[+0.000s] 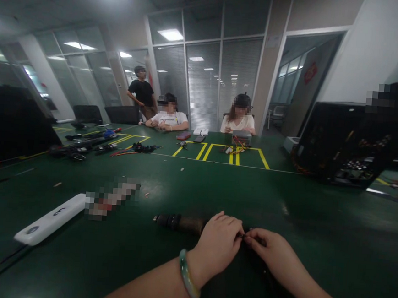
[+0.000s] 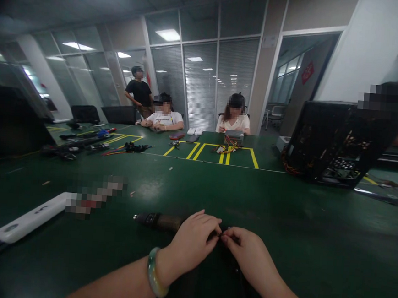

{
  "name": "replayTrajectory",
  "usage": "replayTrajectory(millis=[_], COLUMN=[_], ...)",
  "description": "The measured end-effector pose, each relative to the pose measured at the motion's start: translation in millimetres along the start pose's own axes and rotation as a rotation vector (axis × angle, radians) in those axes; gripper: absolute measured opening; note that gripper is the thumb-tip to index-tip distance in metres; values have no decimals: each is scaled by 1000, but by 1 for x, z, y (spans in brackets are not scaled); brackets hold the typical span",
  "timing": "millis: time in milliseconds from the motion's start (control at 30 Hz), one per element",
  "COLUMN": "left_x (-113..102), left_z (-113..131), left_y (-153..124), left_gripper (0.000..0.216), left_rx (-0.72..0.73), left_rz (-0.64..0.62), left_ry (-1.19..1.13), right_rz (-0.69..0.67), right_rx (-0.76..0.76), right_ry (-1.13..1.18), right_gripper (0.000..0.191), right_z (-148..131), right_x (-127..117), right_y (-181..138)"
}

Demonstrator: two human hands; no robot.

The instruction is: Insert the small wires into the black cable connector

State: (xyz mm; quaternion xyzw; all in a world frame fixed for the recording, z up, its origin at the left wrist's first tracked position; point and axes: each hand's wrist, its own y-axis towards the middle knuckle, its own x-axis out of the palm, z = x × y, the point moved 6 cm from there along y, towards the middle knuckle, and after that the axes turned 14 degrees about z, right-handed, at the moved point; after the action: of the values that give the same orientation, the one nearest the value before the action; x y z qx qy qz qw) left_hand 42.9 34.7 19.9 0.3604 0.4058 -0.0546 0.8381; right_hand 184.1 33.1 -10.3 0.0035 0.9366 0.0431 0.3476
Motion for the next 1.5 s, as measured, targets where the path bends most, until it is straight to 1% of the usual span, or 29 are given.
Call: replayTrajectory(millis=[133,233,367,533,600,733,967,1133,1300,1500], left_x=[1,-2,-3,-2,-1,0,2,2,3,3], left_z=[1,2,3,0,0,0,1,-2,0,0], left_y=[0,0,1,1,0,0,1,1,-1,1], left_gripper=[15,13,8,13,12,11,12,17,12,12], left_rx=[9,9,9,-15,-10,6,25,1,31,30], left_rz=[-8,-3,-10,19,10,-12,-36,-24,-22,-29], left_ry=[1,-4,5,28,15,-13,0,37,24,5], right_rz=[38,57,47,41,46,56,89,75,76,63], right_rx=[23,29,30,0,-9,-37,-12,2,-19,-25], right_ry=[-26,-20,24,69,70,45,-27,12,5,20], right_gripper=[22,22,23,20,19,17,18,20,20,20], right_z=[-2,-2,3,5,4,1,-1,1,-1,-3], right_x=[-2,-3,-1,0,0,-1,-3,-1,-1,-3], right_y=[-2,-2,-1,0,1,0,-2,-3,-2,-3])
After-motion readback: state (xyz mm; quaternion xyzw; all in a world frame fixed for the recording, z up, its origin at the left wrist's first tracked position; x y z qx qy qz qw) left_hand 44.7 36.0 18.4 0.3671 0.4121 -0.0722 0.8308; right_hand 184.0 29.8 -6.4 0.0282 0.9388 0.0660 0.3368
